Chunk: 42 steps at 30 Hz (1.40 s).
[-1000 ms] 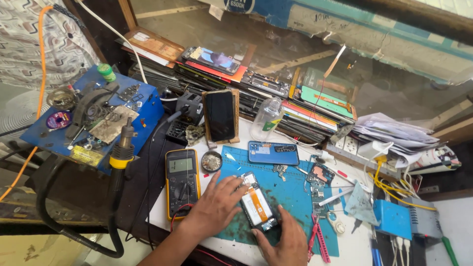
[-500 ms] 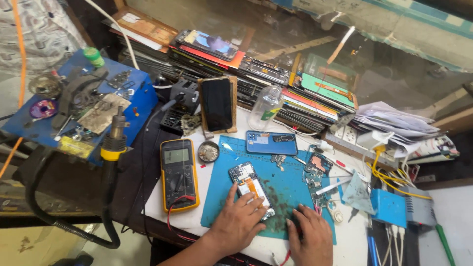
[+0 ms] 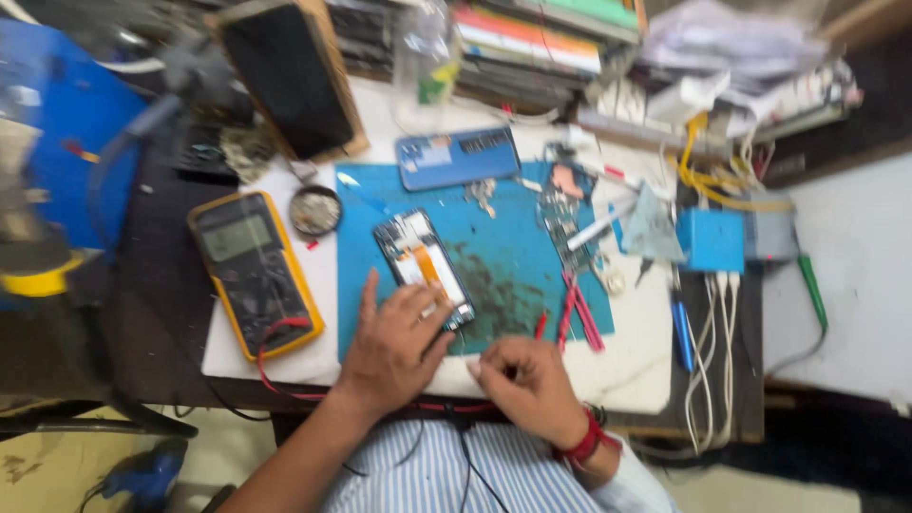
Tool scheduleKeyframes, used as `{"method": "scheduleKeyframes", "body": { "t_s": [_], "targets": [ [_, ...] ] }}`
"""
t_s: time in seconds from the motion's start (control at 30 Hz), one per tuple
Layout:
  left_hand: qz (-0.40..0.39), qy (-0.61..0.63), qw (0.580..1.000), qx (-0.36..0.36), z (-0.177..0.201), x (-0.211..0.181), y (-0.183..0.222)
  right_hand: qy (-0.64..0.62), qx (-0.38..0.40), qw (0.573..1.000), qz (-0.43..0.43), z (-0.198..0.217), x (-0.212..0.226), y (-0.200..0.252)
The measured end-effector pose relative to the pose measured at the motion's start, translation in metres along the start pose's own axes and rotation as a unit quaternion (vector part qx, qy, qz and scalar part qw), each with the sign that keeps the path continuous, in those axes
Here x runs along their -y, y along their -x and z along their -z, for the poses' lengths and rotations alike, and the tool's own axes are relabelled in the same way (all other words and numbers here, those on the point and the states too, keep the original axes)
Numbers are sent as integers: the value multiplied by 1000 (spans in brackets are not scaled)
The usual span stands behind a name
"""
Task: The person connects a power bank to a disassembled Samsung Galaxy A12, then uses tweezers and a screwdriver to reseat internal connectors and reassemble the device. The phone powers on and displays the Samsung logo during the process.
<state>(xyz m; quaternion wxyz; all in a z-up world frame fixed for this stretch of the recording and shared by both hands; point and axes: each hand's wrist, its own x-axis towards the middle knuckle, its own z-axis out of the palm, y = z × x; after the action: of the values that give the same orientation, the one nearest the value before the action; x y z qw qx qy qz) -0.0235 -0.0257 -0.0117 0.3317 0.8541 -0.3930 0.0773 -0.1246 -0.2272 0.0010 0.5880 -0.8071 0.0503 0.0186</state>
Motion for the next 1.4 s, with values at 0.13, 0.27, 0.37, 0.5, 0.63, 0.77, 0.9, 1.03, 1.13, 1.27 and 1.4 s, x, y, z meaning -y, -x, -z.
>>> {"method": "scheduleKeyframes", "body": {
  "t_s": [0.13, 0.27, 0.37, 0.5, 0.63, 0.77, 0.9, 1.03, 1.13, 1.27, 1.4],
  "targets": [
    [1, -37, 999, -1, 0, -2, 0, 163, -177, 970, 10, 16, 22, -10],
    [-8, -36, 999, 5, -3, -1, 0, 244, -325, 912, -49, 50, 26, -21],
    [-14, -44, 999, 1, -5, 1, 1, 368, -310, 875, 62, 80, 18, -31],
    [-12, -39, 999, 4, -5, 0, 0, 568, -200, 790, 117, 114, -2, -63],
    [-9, -22, 1000, 0, -6, 1, 1, 623, -161, 752, 142, 141, -13, -89],
    [-17, -21, 1000, -8, -6, 3, 4, 611, -112, 763, 178, 160, -17, -94],
    [-37, -25, 999, -13, -6, 4, 6, 651, -96, 732, 177, 170, -23, -93],
    [-63, -39, 997, -14, -6, 4, 6, 640, -93, 739, 189, 176, -24, -95],
    [-59, -37, 997, -13, -6, 4, 6, 628, -123, 740, 205, 173, -18, -95],
    [-60, -45, 997, -17, -7, 3, 7, 439, -230, 846, 194, 147, 3, -83],
    [-60, -48, 997, -21, -7, 1, 7, -43, -223, 968, 108, 99, 22, -60]
  ]
}}
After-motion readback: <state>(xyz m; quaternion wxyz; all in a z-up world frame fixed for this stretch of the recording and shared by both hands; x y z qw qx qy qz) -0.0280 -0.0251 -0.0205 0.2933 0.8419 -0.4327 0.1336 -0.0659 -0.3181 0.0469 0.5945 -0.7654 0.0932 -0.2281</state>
